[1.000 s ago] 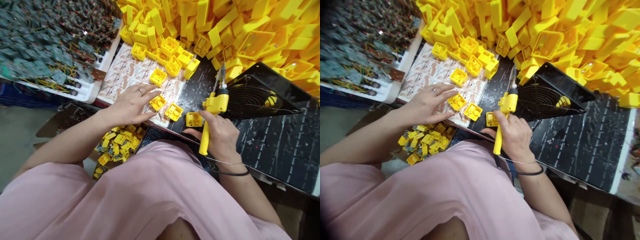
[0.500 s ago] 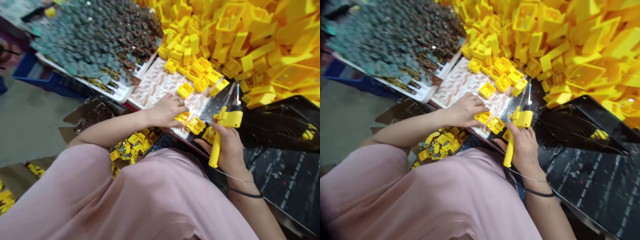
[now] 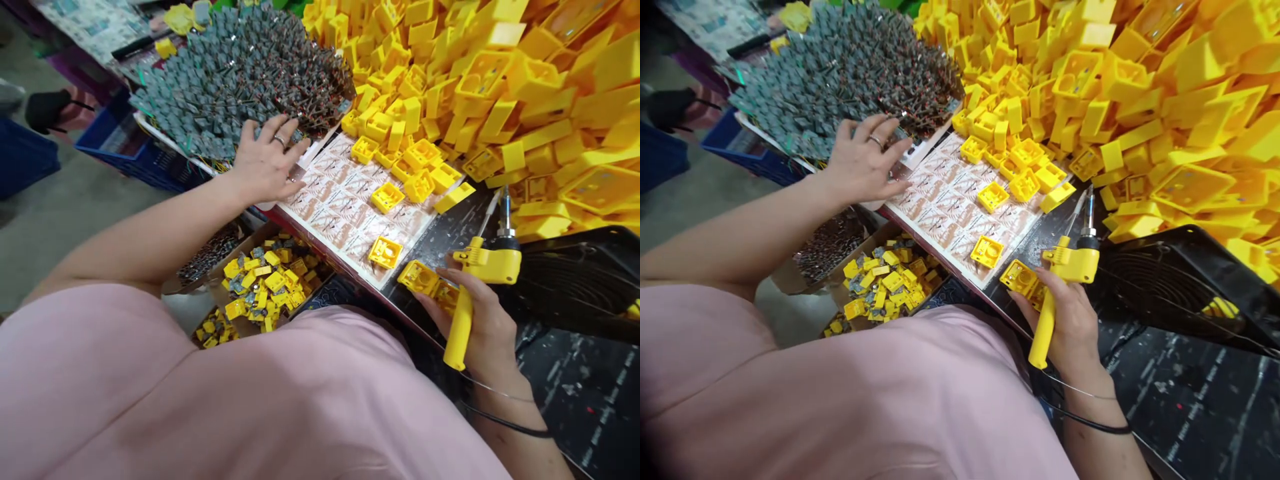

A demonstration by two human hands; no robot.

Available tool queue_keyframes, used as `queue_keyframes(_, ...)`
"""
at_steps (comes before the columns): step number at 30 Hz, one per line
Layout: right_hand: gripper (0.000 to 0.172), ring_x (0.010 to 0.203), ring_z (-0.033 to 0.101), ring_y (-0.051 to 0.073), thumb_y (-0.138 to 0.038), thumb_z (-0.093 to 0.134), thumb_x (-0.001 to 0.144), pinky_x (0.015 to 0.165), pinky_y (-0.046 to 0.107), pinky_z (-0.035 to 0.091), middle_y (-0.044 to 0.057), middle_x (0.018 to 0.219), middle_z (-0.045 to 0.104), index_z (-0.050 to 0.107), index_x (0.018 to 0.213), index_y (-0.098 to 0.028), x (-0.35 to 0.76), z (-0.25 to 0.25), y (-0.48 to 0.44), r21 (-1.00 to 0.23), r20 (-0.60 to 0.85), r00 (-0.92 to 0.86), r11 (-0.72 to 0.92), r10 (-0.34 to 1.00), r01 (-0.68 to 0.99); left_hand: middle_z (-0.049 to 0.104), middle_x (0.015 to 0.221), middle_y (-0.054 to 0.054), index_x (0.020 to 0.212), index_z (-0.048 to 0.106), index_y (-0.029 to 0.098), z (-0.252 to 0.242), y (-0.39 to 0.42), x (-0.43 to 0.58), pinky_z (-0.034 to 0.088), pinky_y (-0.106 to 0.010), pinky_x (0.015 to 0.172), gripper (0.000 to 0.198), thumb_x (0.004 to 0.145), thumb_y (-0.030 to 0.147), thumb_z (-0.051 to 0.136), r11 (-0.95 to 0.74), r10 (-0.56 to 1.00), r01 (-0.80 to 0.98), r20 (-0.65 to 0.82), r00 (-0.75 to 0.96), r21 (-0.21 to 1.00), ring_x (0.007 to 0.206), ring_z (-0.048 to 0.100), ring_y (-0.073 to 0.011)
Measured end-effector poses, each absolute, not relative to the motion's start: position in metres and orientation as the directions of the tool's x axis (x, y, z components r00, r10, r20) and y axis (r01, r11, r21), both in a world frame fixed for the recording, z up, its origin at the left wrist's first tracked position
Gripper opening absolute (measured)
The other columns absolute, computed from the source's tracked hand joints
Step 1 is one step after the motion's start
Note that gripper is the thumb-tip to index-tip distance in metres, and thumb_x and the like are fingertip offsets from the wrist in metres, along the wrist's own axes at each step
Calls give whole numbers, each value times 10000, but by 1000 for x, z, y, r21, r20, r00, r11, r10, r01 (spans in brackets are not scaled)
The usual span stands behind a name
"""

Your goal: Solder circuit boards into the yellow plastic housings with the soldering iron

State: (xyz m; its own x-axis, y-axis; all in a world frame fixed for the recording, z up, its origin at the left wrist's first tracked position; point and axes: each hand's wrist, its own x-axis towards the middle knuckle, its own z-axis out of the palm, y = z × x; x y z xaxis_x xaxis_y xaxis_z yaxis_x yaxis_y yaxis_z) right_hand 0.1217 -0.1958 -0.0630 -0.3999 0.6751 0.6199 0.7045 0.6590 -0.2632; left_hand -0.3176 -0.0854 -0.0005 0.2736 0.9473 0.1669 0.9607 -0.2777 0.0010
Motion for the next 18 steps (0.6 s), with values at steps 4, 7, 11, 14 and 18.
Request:
queue_keyframes(4,579,918,829,269,-338,818,931,785,324,692,135,1208,805,579,1446,-223,117,-61,-195,-213,654,-389,652,648,728,645,1485,-113,1477,620,230,18,-72,-326,356,-710,1134,772,939,732,387,-93,996,992,-19,92,-89,1356,480,-389)
queue_keyframes(7,575,862,829,257,-344,785,961,739,306,683,113,1131,823,556,1473,-220,117,-59,-194,-204,672,-378,650,636,732,614,1514,-146,1554,559,205,24,-77,-311,409,-684,1062,710,986,557,318,-29,1000,992,-15,27,-125,1336,483,-396)
queue_keyframes(11,547,816,825,231,-342,779,969,710,278,670,72,1075,832,562,1460,-235,117,-59,-195,-195,679,-363,634,638,748,529,1625,-119,1610,497,241,23,-91,-290,448,-606,1022,658,1018,449,297,-42,999,990,-38,37,-132,1385,448,-391)
queue_keyframes(14,537,824,825,216,-325,781,969,727,269,667,54,1086,833,561,1453,-253,117,-60,-197,-190,676,-358,621,645,760,514,1619,-178,1633,466,177,24,-93,-292,463,-597,1021,659,1036,357,252,-59,996,983,-71,47,-173,1404,459,-405)
queue_keyframes(18,537,871,828,227,-291,780,966,754,286,669,79,1153,824,548,1450,-258,115,-58,-201,-198,661,-335,587,671,785,607,1541,-54,1578,521,225,21,-84,-324,480,-558,1153,630,1026,483,362,-79,993,995,79,84,-57,1332,541,-302)
